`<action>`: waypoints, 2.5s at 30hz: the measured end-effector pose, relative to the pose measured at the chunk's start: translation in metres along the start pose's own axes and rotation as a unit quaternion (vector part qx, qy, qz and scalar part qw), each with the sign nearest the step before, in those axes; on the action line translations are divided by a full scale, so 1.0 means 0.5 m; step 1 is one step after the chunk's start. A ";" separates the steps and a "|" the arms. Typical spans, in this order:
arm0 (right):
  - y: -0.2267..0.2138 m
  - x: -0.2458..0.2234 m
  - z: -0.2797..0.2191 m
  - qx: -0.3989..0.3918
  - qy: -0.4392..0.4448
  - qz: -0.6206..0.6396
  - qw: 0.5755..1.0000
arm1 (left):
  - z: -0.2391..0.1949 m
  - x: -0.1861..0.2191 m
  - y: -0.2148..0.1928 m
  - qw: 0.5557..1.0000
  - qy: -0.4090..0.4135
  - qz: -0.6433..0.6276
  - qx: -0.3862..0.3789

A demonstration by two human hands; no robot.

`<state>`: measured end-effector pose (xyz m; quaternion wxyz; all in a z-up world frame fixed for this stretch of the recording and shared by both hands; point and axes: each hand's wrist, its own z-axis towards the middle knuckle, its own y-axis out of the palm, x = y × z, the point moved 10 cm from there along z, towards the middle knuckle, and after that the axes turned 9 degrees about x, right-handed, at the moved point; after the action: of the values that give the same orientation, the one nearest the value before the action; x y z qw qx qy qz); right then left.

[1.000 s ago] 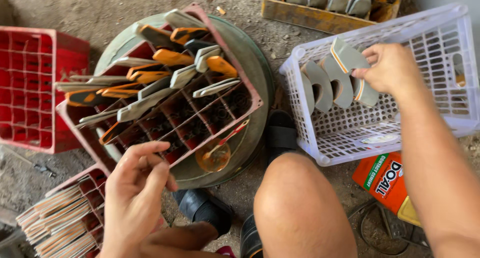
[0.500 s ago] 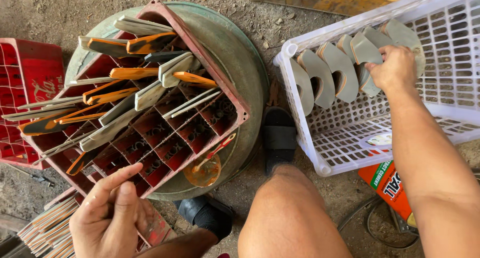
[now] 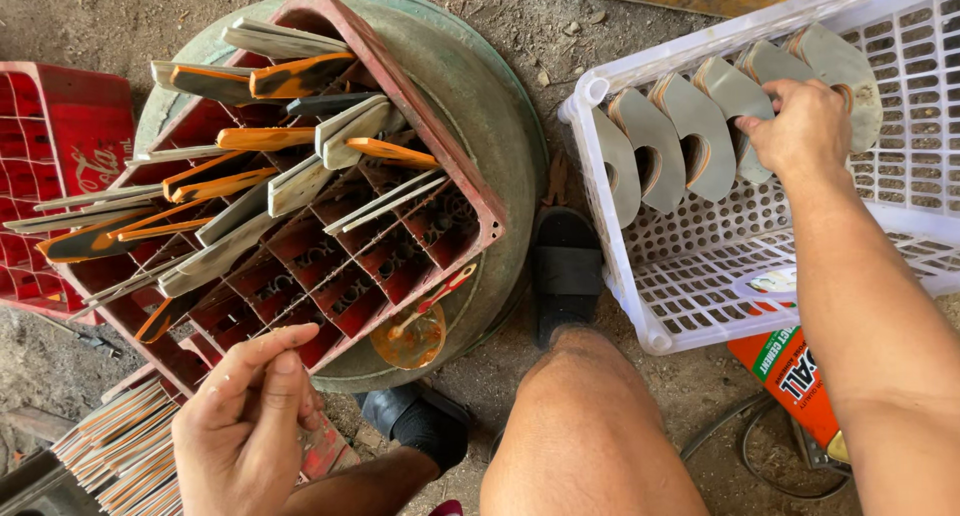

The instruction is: The person sits on the ground and repeatedly picks up two curved blade halves from a red crate, aligns them, and places the assembled pair into a white basket. The process is repeated for multiple units throughout the clip.

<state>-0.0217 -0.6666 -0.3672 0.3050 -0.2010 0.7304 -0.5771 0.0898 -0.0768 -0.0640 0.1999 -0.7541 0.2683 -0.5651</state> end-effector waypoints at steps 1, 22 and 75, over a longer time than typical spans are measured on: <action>0.000 -0.002 0.001 -0.002 0.001 -0.002 1.000 | 0.001 -0.004 0.000 1.000 -0.011 0.013 0.001; 0.018 0.020 0.008 -0.028 0.036 -0.017 0.999 | 0.000 -0.003 -0.011 0.995 -0.023 0.092 -0.026; -0.478 -0.953 -0.510 0.083 -0.597 0.024 0.798 | -0.086 0.070 -0.228 0.941 0.296 -0.064 0.153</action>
<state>0.1410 -0.2358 0.0032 0.7098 -0.4620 0.3572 -0.3940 0.0767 -0.0102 0.0430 0.1877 -0.5286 0.1772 -0.8087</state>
